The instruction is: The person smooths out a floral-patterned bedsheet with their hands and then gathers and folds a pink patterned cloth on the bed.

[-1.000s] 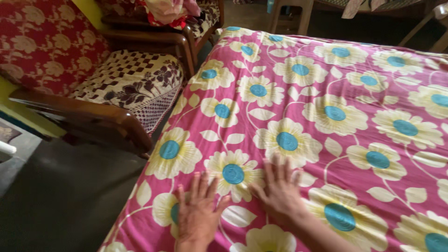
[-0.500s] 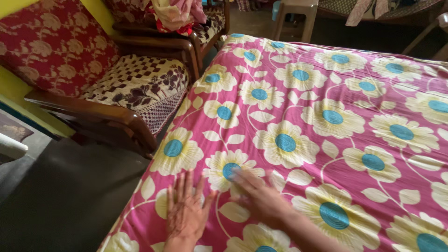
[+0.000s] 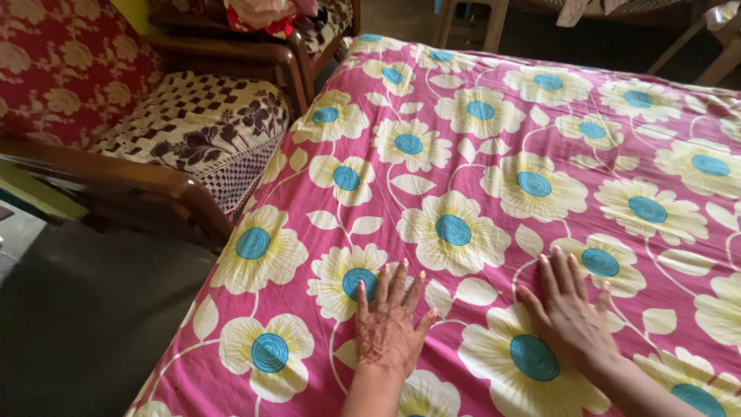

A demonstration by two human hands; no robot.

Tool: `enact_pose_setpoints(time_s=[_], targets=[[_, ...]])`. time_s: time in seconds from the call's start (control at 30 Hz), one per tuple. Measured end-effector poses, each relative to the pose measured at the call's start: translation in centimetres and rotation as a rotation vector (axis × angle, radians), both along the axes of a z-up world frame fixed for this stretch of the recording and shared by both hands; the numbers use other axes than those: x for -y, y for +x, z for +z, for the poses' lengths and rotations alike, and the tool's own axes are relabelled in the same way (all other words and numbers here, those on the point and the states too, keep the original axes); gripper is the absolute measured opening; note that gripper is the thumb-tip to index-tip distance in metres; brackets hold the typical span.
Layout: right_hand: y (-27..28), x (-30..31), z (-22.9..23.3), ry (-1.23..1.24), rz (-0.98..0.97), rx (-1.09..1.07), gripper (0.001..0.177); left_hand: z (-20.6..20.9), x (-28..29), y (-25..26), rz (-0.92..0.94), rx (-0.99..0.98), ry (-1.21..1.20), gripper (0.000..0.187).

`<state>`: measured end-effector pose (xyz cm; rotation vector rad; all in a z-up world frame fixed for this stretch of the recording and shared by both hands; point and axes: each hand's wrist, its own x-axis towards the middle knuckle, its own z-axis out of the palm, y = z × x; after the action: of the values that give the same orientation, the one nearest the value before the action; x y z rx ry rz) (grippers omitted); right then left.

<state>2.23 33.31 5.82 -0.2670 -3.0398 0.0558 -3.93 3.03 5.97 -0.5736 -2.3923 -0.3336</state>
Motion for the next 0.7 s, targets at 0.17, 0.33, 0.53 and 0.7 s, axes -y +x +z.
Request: enact_pose_setpoints(time_s=[0.17, 0.33, 0.53, 0.7], targets=[[-3.1, 8.8, 0.6, 0.146, 0.234, 0.038, 0.073, -3.2, 5.0, -1.5, 0.024, 0.013, -0.099, 0.065], [-5.4, 19.8, 1.6, -0.056, 0.176, 0.192, 0.079, -2.7, 13.7, -1.4, 0.09, 0.178, -0.218, 0.067], [-5.2, 27.5, 4.7, -0.117, 0.536, 0.335, 0.083, -2.7, 21.6, -0.4, 0.222, 0.196, -0.284, 0.07], [-4.8, 27.3, 8.4, -0.219, 0.558, 0.468, 0.071, -1.8, 21.1, 0.3, 0.308, 0.131, -0.264, 0.071]])
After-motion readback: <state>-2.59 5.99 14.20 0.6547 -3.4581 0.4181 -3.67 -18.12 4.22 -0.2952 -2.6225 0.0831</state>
